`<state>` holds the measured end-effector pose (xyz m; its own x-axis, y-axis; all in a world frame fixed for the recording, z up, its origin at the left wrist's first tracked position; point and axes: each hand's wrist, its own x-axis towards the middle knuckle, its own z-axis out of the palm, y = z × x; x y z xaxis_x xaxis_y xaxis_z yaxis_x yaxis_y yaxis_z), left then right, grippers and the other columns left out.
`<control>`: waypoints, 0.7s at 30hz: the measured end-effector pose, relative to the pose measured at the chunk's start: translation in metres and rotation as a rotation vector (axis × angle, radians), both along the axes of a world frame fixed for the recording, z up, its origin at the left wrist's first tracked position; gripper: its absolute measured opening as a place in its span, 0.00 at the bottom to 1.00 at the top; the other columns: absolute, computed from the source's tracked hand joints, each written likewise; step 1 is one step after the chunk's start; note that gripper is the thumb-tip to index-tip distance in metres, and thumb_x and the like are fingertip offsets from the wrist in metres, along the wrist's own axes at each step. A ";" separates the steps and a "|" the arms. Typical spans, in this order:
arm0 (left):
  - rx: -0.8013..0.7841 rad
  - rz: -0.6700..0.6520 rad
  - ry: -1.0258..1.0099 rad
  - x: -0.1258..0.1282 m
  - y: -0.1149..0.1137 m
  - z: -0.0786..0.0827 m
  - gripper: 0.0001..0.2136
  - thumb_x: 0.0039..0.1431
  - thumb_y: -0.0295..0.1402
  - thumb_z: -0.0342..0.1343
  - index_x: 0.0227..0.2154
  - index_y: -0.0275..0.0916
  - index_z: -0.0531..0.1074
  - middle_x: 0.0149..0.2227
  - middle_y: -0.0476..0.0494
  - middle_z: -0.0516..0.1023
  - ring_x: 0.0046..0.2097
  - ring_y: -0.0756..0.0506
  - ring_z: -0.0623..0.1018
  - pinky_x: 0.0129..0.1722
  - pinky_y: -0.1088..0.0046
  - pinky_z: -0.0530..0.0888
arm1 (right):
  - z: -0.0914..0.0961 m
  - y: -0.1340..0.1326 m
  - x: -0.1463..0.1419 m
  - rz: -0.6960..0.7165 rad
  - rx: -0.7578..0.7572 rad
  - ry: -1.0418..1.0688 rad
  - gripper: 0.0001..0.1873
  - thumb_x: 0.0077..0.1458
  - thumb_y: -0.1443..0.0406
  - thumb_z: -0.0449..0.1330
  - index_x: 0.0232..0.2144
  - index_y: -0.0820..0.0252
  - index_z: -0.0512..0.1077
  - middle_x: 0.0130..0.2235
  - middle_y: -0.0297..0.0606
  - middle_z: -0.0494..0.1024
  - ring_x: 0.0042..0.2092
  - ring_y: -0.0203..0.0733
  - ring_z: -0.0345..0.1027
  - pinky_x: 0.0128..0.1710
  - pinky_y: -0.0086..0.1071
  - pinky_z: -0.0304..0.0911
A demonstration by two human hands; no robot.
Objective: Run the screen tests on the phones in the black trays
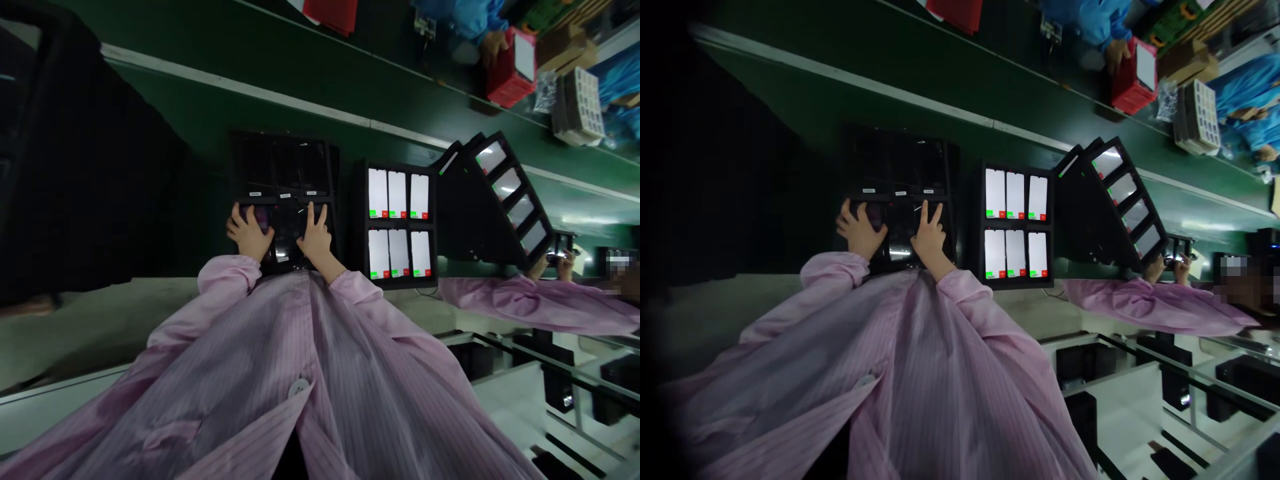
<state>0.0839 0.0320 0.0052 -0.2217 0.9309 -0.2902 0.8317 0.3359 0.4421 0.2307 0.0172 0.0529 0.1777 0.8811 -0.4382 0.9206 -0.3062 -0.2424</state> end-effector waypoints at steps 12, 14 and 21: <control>0.038 -0.012 0.006 -0.003 -0.001 -0.009 0.40 0.54 0.37 0.63 0.70 0.38 0.58 0.76 0.26 0.47 0.70 0.19 0.57 0.65 0.34 0.60 | -0.020 -0.012 0.013 0.120 -0.051 0.148 0.21 0.66 0.69 0.54 0.57 0.59 0.75 0.57 0.48 0.76 0.52 0.48 0.75 0.55 0.40 0.74; 0.034 -0.016 0.005 -0.002 -0.002 -0.007 0.40 0.54 0.37 0.63 0.70 0.38 0.58 0.76 0.26 0.46 0.70 0.19 0.57 0.65 0.33 0.60 | -0.024 -0.015 0.011 0.114 -0.060 0.160 0.21 0.66 0.67 0.54 0.59 0.60 0.74 0.55 0.48 0.77 0.51 0.47 0.76 0.54 0.38 0.73; -0.006 -0.018 0.021 0.002 -0.001 0.002 0.40 0.55 0.36 0.62 0.70 0.35 0.57 0.76 0.24 0.46 0.70 0.18 0.57 0.65 0.34 0.59 | -0.023 -0.008 0.006 0.133 -0.073 0.175 0.22 0.67 0.65 0.55 0.61 0.68 0.71 0.59 0.53 0.75 0.54 0.49 0.75 0.56 0.39 0.72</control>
<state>0.0858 0.0311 0.0072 -0.2110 0.9332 -0.2911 0.8465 0.3233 0.4230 0.2369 0.0094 0.0299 -0.0221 0.8566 -0.5155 0.8999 -0.2076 -0.3836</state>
